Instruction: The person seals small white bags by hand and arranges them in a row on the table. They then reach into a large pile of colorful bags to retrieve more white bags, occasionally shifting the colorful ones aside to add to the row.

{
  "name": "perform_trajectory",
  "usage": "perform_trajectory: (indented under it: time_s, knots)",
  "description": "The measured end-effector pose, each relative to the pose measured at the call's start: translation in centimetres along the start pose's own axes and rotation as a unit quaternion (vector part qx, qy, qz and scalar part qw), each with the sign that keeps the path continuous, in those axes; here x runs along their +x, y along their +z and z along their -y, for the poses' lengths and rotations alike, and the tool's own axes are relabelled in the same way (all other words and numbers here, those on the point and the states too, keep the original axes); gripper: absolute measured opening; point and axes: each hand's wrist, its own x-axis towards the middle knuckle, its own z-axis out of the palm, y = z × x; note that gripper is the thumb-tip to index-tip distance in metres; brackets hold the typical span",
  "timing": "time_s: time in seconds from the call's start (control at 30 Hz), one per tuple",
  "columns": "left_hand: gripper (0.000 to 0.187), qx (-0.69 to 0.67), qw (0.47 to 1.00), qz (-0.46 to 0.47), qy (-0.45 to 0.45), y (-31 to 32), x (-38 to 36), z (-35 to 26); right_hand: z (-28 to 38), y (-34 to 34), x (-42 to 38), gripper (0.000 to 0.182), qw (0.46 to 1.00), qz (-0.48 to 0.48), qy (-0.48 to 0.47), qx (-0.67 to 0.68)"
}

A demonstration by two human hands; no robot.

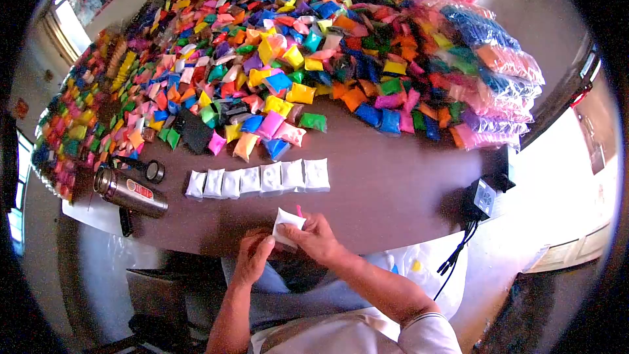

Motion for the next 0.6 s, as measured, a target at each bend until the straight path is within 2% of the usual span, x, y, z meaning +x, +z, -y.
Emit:
perform_trajectory:
  time_s: [0.07, 0.2, 0.27, 0.3, 0.4, 0.47, 0.53, 0.6]
  knots:
    - [0.028, -0.078, 0.996, 0.048, -0.014, -0.1, 0.2, 0.4, 0.8, -0.7, 0.0, 0.025, 0.994, 0.062, 0.051, -0.070]
    - [0.029, -0.125, 0.992, -0.001, -0.030, 0.4, 0.3, -1.1, 0.9, -0.8, 0.7, 0.026, 0.987, 0.080, 0.068, -0.120]
    - [0.028, -0.007, 1.000, -0.022, -0.018, 0.4, -0.1, 0.4, 0.6, 0.1, 1.0, 0.026, 0.998, 0.053, 0.016, -0.034]
    - [0.028, -0.005, 1.000, -0.023, -0.017, 0.3, 0.0, 0.2, 0.6, 0.4, 1.1, 0.026, 0.998, 0.055, 0.016, -0.033]
    - [0.025, 0.088, 0.996, 0.028, 0.009, 0.2, 0.5, -1.0, 0.1, 0.8, 1.4, 0.025, 0.999, 0.002, 0.024, 0.047]
    - [0.025, 0.094, 0.995, 0.017, 0.013, 0.3, 0.6, -1.1, -1.1, 0.3, 1.6, 0.023, 1.000, 0.004, -0.027, -0.008]
    - [0.026, 0.098, 0.995, 0.011, 0.012, 0.4, 0.1, -0.9, -1.2, 0.2, 1.4, 0.022, 1.000, 0.012, -0.022, 0.010]
    - [0.028, 0.028, 0.998, 0.009, -0.051, 0.5, 0.2, -0.8, -0.8, 0.1, 1.3, 0.021, 0.999, 0.021, -0.024, 0.022]
